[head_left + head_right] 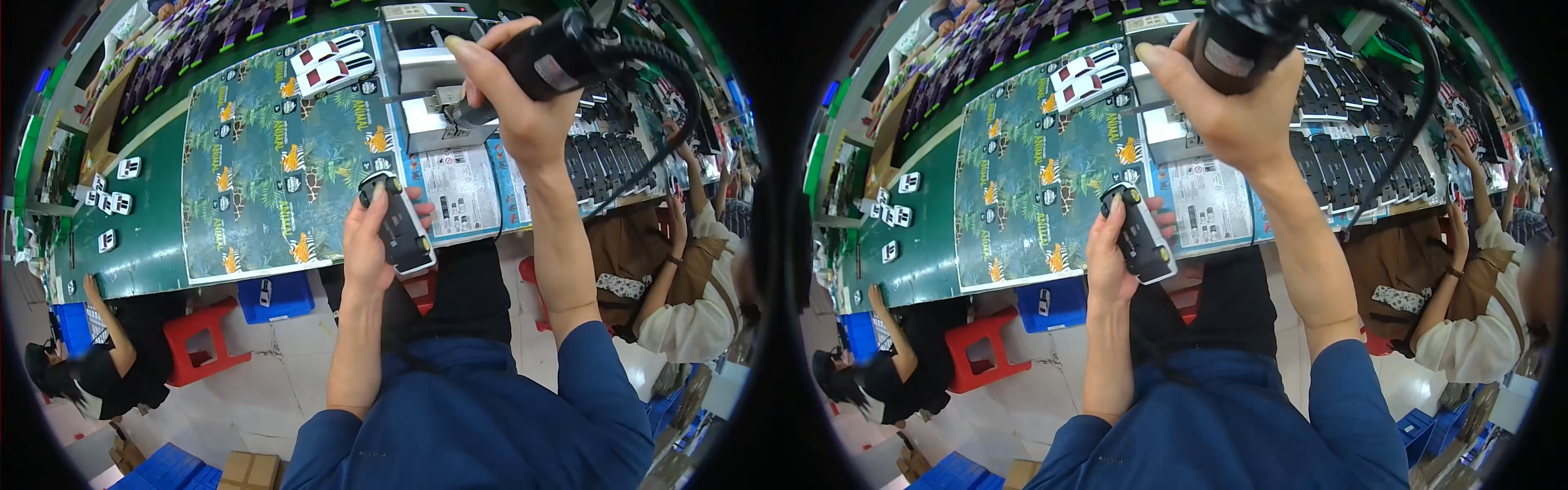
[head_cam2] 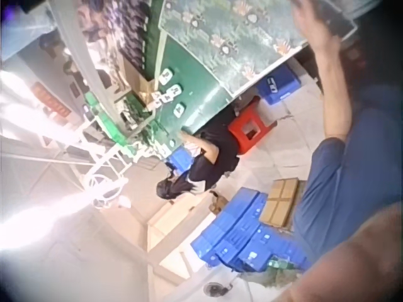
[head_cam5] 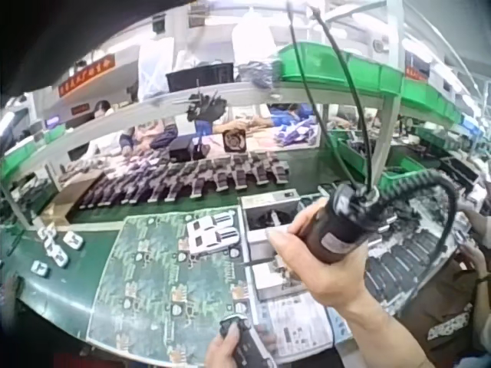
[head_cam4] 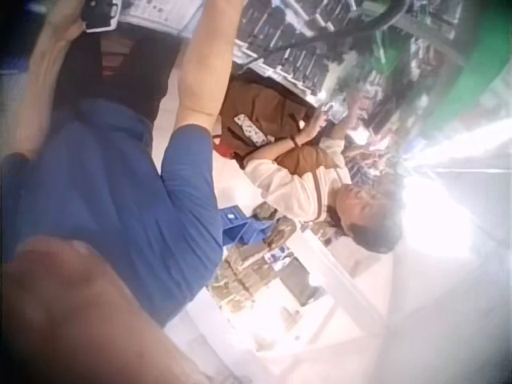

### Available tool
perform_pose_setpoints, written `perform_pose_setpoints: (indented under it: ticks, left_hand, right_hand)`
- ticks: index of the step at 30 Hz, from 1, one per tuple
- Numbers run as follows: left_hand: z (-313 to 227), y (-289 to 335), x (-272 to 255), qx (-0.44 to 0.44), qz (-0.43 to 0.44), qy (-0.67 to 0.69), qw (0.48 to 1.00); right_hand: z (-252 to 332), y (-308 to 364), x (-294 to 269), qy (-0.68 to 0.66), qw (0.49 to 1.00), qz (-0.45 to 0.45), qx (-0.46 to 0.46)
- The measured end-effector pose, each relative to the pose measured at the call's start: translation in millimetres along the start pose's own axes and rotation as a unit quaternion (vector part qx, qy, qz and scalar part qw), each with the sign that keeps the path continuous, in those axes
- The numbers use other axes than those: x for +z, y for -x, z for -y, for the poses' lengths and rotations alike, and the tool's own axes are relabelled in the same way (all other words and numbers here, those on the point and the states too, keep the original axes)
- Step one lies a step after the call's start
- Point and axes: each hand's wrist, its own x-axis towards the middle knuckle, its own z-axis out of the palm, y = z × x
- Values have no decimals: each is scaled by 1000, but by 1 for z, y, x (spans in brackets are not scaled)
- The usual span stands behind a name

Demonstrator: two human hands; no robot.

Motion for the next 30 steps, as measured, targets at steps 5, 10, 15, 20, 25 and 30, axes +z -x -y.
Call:
perform_pose_setpoints:
  ticks: [5,10,15,20,25,30]
  left_hand:
    - [-10,-2,-20,-32,-11,58,998]
    - [15,-15,-12,55,62,-40,996]
    - [10,-4,-5,83,64,-7,994]
    - [16,-4,-7,90,81,4,993]
    - [20,-15,-9,75,55,-74,993]
    - [-8,5,-15,34,34,-49,998]
  right_hand:
    - [-5,-3,30,-73,991,28,111]
    - [-46,-5,-41,-18,990,37,138]
    - [-87,-11,-64,-6,990,110,87]
    - [-80,-14,-63,-27,985,127,118]
    - [-10,13,-70,-308,923,55,226]
    - [54,34,14,-331,937,76,84]
